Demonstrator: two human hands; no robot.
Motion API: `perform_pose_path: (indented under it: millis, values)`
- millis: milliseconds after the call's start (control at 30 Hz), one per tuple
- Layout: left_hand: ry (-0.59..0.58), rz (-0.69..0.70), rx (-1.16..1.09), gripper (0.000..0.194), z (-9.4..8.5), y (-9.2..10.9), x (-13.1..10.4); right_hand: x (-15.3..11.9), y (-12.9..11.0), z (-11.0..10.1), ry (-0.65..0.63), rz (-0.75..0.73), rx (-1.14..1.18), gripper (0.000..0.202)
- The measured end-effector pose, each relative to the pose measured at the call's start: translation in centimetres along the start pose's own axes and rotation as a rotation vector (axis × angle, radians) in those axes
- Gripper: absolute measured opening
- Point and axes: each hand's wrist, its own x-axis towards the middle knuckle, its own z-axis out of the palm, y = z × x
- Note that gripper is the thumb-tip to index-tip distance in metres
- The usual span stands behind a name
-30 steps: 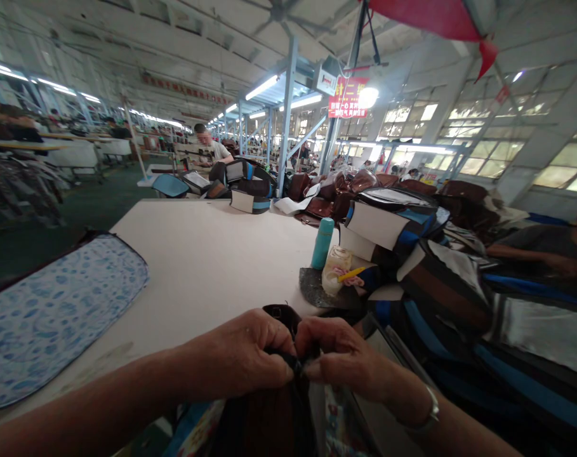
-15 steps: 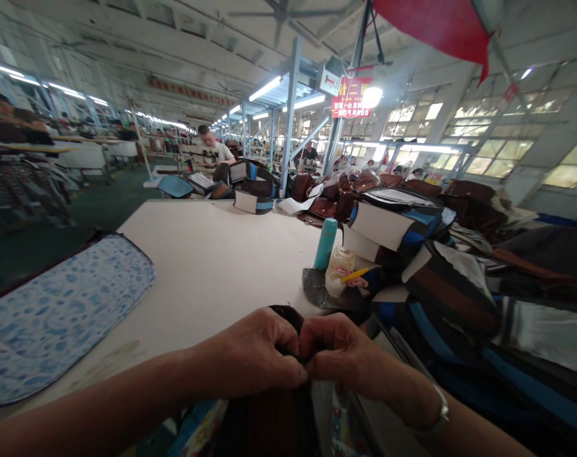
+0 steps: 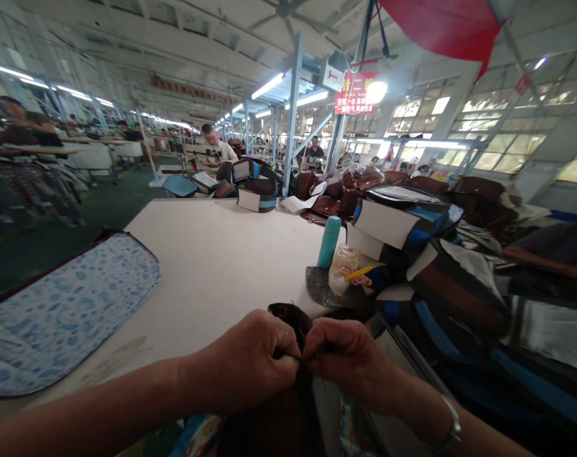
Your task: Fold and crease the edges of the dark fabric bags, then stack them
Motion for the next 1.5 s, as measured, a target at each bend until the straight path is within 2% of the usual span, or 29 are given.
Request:
perform_pose_path:
  millis: [67,133,267,333,400,467,567,667,733,800,933,1000,1133,1200,1267,1333,1433,1500]
  values:
    - [-0.005,0.001,-0.012,0.015,-0.1,0.0,-0.2,-0.1,0.1,-0.4,-0.023,-0.078,-0.088,0.003]
    - [-0.069,-0.018,-0.064,0.017,-0.7,0.0,-0.2,-0.1,0.0,-0.7,-0.051,-0.155,-0.153,0.004]
    - [-0.140,-0.122,-0.120,0.039,-2.4,0.1,0.4,0.2,-0.3,-1.0,-0.131,-0.267,-0.186,0.009]
    - [-0.193,-0.152,-0.124,0.039,-2.9,0.0,0.7,0.2,-0.4,-1.0,-0.152,-0.298,-0.228,0.012]
    - [-0.294,-0.128,-0.139,0.036,-2.9,-0.1,1.0,0.1,-0.4,-1.1,-0.160,-0.305,-0.284,0.013]
    - [-0.341,-0.086,-0.161,0.030,-2.7,-0.1,1.0,-0.2,-0.4,-1.3,-0.169,-0.309,-0.308,0.013]
    - [-0.313,-0.074,-0.185,0.023,-2.3,0.3,0.7,-0.5,-0.1,-1.9,-0.173,-0.243,-0.188,0.011]
    - [-0.281,-0.042,-0.141,0.023,-1.8,0.8,0.4,-0.3,-0.1,-2.5,-0.144,-0.029,0.019,0.024]
    - [-0.253,-0.040,-0.091,0.021,-1.5,1.0,0.2,0.1,-0.6,-2.9,-0.161,0.072,0.025,0.033]
    - [-0.215,-0.047,-0.040,0.017,-1.2,1.2,0.1,0.6,-1.4,-3.1,-0.247,0.091,-0.098,0.033]
    - [-0.163,-0.051,0.057,0.016,-0.7,1.4,0.1,1.2,-2.3,-3.4,-0.429,0.004,-0.293,0.021]
    - [-0.163,-0.061,0.084,0.017,-0.6,1.5,0.1,1.3,-2.1,-3.6,-0.444,-0.001,-0.242,0.020]
    - [-0.152,-0.005,0.148,0.017,-0.4,1.3,0.1,1.5,-1.6,-4.3,-0.469,0.146,-0.013,0.031]
    - [-0.133,0.033,0.194,0.017,0.0,0.9,0.1,1.8,-1.7,-4.5,-0.505,0.175,-0.054,0.033]
    - [-0.109,0.054,0.234,0.016,0.4,0.4,0.2,2.1,-1.9,-4.4,-0.553,0.105,-0.178,0.029]
    - [-0.081,0.069,0.262,0.016,0.9,-0.1,0.2,2.0,-2.1,-3.7,-0.561,-0.031,-0.288,0.023]
    - [-0.035,0.093,0.282,0.017,1.2,-0.6,0.2,1.3,-2.1,-2.6,-0.449,-0.217,-0.471,0.018]
    - [-0.025,0.106,0.270,0.016,1.2,-0.6,0.1,0.7,-2.1,-2.2,-0.373,-0.282,-0.547,0.017]
